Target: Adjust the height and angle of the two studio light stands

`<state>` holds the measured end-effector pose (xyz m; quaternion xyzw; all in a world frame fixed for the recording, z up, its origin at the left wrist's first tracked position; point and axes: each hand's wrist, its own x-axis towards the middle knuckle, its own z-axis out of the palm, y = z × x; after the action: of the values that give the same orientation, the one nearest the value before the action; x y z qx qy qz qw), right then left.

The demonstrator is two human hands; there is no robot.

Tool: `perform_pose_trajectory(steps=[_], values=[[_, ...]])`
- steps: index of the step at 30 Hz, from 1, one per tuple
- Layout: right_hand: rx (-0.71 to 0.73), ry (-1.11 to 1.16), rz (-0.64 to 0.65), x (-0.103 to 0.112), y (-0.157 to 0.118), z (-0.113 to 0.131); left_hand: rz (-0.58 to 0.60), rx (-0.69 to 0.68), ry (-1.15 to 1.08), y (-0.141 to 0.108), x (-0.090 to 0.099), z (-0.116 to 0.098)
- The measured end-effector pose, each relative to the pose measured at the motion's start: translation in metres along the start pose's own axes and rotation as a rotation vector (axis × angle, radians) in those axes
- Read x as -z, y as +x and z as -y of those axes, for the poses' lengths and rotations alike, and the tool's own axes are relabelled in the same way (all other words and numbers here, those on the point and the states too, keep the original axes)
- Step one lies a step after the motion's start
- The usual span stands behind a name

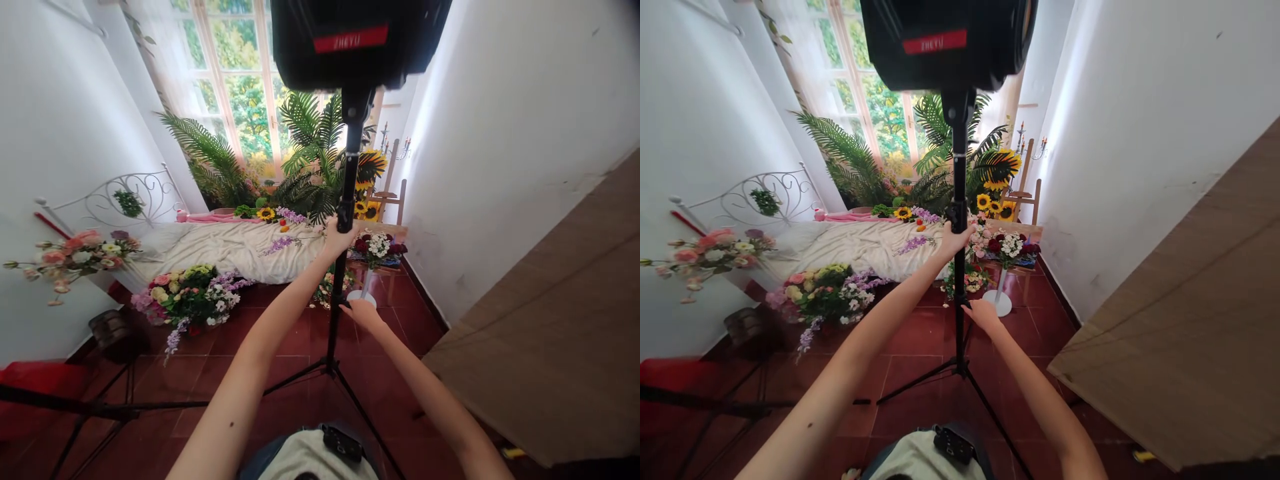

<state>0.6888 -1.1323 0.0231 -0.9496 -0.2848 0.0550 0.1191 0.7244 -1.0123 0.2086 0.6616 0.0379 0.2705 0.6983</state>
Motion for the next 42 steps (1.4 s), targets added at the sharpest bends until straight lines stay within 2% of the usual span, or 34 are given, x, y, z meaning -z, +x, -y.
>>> perform_pose_trajectory(steps=[4, 7, 12, 16, 18, 22, 24, 27, 29, 31, 36, 42], values=[[0.003, -0.073, 0.006, -0.001, 0.001, -0.001, 0.056, -0.043, 0.089, -0.02, 0.009, 0.04], [0.021, -0.089, 0.009, 0.0, 0.001, -0.001, 0.089, -0.065, 0.134, -0.029, 0.016, 0.062], [0.021, -0.054, 0.013, 0.0, 0.002, -0.001, 0.088, -0.081, 0.181, -0.034, 0.02, 0.08], [0.021, -0.038, 0.009, -0.001, 0.002, -0.001, 0.017, -0.095, 0.177, -0.036, 0.02, 0.094], [0.02, -0.019, 0.006, 0.0, 0.002, 0.0, 0.011, -0.062, 0.17, -0.039, 0.021, 0.102], [0.039, -0.023, 0.028, 0.003, 0.003, 0.0, 0.073, 0.07, 0.144, -0.05, 0.026, 0.127], [0.047, -0.02, 0.029, 0.003, 0.004, -0.001, 0.028, 0.095, 0.158, -0.056, 0.028, 0.141], [0.049, 0.008, 0.025, 0.002, 0.006, -0.003, -0.126, 0.076, 0.214, -0.063, 0.028, 0.162], [0.045, 0.018, 0.037, 0.003, 0.008, -0.004, -0.188, 0.062, 0.236, -0.065, 0.028, 0.172], [0.043, 0.022, 0.048, 0.003, 0.009, -0.004, -0.18, 0.05, 0.243, -0.065, 0.028, 0.178], [0.047, 0.019, 0.056, 0.003, 0.013, -0.005, -0.062, -0.001, 0.244, -0.06, 0.031, 0.182], [0.069, 0.172, 0.03, -0.004, 0.013, -0.013, -0.077, 0.041, 0.259, -0.061, 0.032, 0.185]])
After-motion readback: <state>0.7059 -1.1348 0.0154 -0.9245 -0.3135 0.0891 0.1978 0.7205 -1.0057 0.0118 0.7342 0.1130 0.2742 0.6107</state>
